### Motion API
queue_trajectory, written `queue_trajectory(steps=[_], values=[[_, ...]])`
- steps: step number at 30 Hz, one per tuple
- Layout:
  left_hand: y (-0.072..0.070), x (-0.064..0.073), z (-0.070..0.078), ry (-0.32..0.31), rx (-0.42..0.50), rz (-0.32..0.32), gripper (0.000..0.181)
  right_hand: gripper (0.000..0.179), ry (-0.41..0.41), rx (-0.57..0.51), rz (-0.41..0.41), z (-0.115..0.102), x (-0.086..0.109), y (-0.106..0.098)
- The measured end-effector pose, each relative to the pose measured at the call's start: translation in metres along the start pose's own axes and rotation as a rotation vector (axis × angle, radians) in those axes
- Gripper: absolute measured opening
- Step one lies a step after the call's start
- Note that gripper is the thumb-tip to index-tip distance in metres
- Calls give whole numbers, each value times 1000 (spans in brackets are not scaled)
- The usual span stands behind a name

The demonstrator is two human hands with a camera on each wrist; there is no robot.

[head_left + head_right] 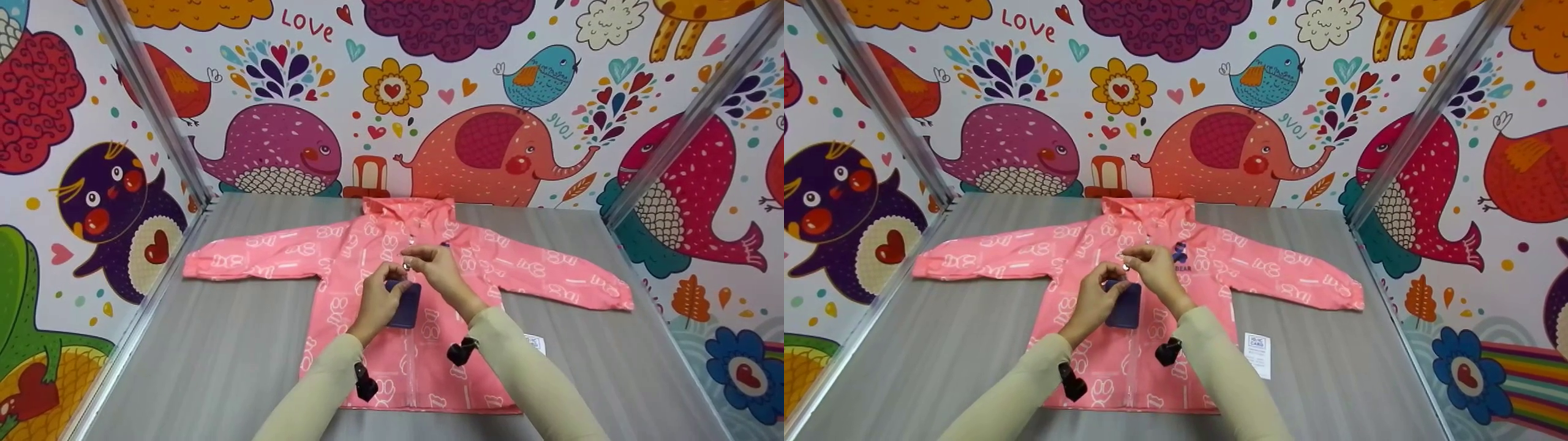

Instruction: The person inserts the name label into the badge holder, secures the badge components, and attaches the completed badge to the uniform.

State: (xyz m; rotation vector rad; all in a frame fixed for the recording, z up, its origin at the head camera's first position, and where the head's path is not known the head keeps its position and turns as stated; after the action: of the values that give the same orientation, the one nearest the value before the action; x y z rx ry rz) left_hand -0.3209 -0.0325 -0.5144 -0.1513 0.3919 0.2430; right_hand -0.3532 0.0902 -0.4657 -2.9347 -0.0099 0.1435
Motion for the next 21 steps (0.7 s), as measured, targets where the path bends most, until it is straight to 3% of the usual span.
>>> queue_trajectory(steps=[7,21], values=[[-2,-1,2,27,-62,3,15,20,-15,-42,19,28,-14,3],[-4,0,2,46,-64,38,16,18,15,-32,68,35,-15,7]])
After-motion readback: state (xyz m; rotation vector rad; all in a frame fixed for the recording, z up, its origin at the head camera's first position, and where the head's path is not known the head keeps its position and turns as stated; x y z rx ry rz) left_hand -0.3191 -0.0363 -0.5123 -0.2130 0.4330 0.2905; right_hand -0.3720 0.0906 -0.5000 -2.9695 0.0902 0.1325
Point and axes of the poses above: each hand's wrist, its own x-axis away from the middle knuckle, its own y-axis out of the palm, z = x × y, the point moved 8 cm from there along -x, towards the middle knuckle, and after that the axes turned 11 degrees about z, right-handed, at the moved point
